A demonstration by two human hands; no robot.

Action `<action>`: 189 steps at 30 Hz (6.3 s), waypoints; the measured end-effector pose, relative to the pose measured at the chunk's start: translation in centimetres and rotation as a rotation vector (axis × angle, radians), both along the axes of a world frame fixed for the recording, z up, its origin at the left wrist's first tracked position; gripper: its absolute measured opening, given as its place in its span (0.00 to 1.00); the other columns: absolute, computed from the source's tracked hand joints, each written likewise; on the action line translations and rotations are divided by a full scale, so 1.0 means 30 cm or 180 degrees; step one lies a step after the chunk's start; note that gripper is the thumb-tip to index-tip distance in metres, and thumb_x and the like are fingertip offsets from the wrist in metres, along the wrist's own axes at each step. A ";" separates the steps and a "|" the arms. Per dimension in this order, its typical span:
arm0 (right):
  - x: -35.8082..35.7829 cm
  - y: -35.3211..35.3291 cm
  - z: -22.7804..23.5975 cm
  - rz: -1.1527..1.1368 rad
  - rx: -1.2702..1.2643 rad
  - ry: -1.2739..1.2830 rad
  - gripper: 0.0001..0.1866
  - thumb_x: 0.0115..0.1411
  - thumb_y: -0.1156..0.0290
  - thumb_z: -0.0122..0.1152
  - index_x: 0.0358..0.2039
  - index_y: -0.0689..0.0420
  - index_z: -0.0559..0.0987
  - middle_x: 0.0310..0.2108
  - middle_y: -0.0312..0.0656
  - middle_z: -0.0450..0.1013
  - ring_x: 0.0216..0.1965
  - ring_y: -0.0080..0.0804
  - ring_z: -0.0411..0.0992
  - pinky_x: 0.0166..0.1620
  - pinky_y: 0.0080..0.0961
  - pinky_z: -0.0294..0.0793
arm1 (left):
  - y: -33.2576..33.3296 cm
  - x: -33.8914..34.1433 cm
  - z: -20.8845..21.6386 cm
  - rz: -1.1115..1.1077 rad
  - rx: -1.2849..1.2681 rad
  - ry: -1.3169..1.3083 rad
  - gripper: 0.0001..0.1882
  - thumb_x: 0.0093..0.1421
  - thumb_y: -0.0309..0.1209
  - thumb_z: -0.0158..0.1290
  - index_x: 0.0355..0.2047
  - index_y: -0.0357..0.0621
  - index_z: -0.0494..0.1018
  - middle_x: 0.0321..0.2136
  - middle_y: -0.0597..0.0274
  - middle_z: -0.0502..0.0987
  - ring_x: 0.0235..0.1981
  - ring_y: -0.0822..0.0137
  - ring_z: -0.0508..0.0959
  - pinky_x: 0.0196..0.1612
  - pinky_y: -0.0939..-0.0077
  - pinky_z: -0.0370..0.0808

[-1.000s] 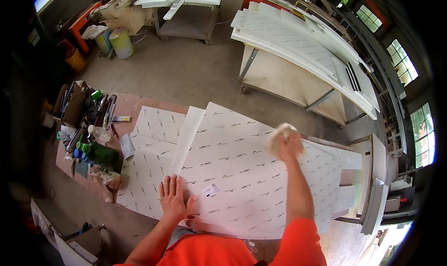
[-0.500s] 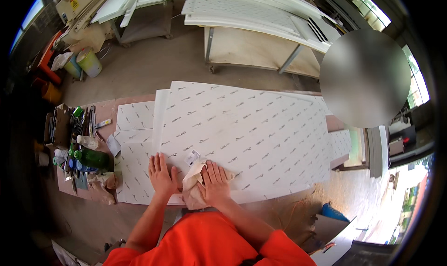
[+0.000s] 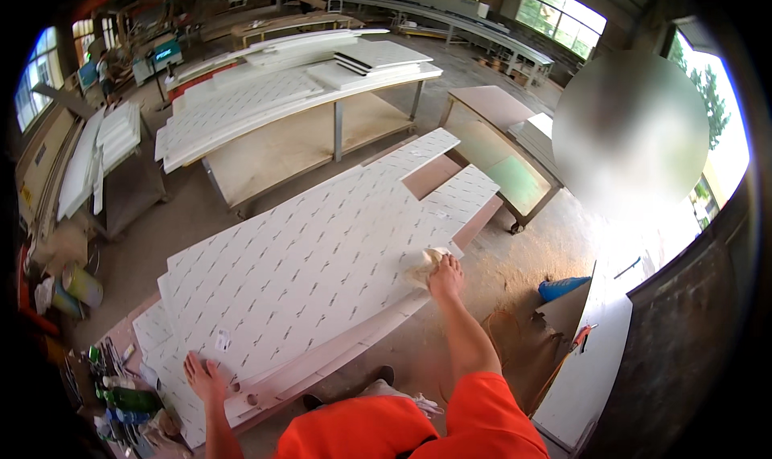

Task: The person cleans several white panels by hand with a cloth and a spray liquid, turning them over and stacking them on a table.

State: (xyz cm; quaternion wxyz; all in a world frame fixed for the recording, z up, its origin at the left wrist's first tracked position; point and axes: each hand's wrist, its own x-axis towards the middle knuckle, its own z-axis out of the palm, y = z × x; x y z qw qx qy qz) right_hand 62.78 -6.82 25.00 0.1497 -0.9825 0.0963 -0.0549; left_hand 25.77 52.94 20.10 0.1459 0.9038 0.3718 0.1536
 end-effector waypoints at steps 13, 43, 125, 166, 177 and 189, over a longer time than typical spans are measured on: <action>0.230 -0.286 -0.118 -0.0051 0.0101 0.0284 0.13 0.62 0.64 0.58 0.38 0.57 0.86 0.42 0.49 0.83 0.48 0.48 0.82 0.49 0.45 0.82 | 0.149 0.210 -0.101 -0.0026 -0.1364 -0.0757 0.36 0.64 0.41 0.61 0.64 0.26 0.68 0.56 0.34 0.77 0.55 0.44 0.80 0.55 0.53 0.79; -0.975 -1.672 -0.292 -0.4271 0.0627 0.1196 0.35 0.57 0.44 0.70 0.55 0.57 0.75 0.50 0.48 0.82 0.51 0.42 0.82 0.52 0.38 0.82 | -0.203 0.533 -0.035 -0.0845 0.0624 0.1075 0.47 0.62 0.56 0.58 0.66 0.25 0.64 0.62 0.32 0.71 0.63 0.42 0.72 0.65 0.51 0.70; -1.434 -2.167 -0.137 -0.5193 0.1390 -0.0002 0.34 0.57 0.35 0.61 0.34 0.58 0.88 0.34 0.55 0.83 0.40 0.56 0.83 0.44 0.46 0.80 | -2.259 1.925 0.084 -0.2476 -0.1732 0.0167 0.33 0.65 0.48 0.61 0.45 0.18 0.79 0.41 0.39 0.85 0.44 0.52 0.85 0.48 0.56 0.79; 0.042 -0.883 -0.019 -0.0340 0.6027 0.1201 0.21 0.68 0.83 0.50 0.60 0.67 0.75 0.50 0.49 0.79 0.49 0.41 0.81 0.50 0.36 0.84 | -1.990 0.772 -0.081 -0.0672 -0.3991 -0.0604 0.14 0.71 0.35 0.56 0.41 0.33 0.81 0.31 0.61 0.84 0.32 0.73 0.81 0.40 0.78 0.78; 0.441 -0.168 -0.078 0.2309 0.0460 -0.0788 0.30 0.62 0.68 0.62 0.65 0.50 0.73 0.71 0.56 0.61 0.69 0.61 0.61 0.70 0.49 0.63 | -1.150 0.663 0.102 -0.0670 -0.1368 -0.1413 0.08 0.69 0.31 0.58 0.40 0.38 0.80 0.34 0.51 0.83 0.35 0.55 0.84 0.41 0.65 0.79; 0.701 0.061 -0.084 0.2524 -0.0355 0.0204 0.49 0.71 0.43 0.51 0.75 0.69 0.50 0.76 0.62 0.47 0.78 0.57 0.44 0.77 0.48 0.46 | -0.830 0.840 0.072 -0.0454 0.0449 -0.0289 0.26 0.59 0.35 0.63 0.56 0.38 0.73 0.66 0.46 0.65 0.68 0.39 0.64 0.68 0.43 0.63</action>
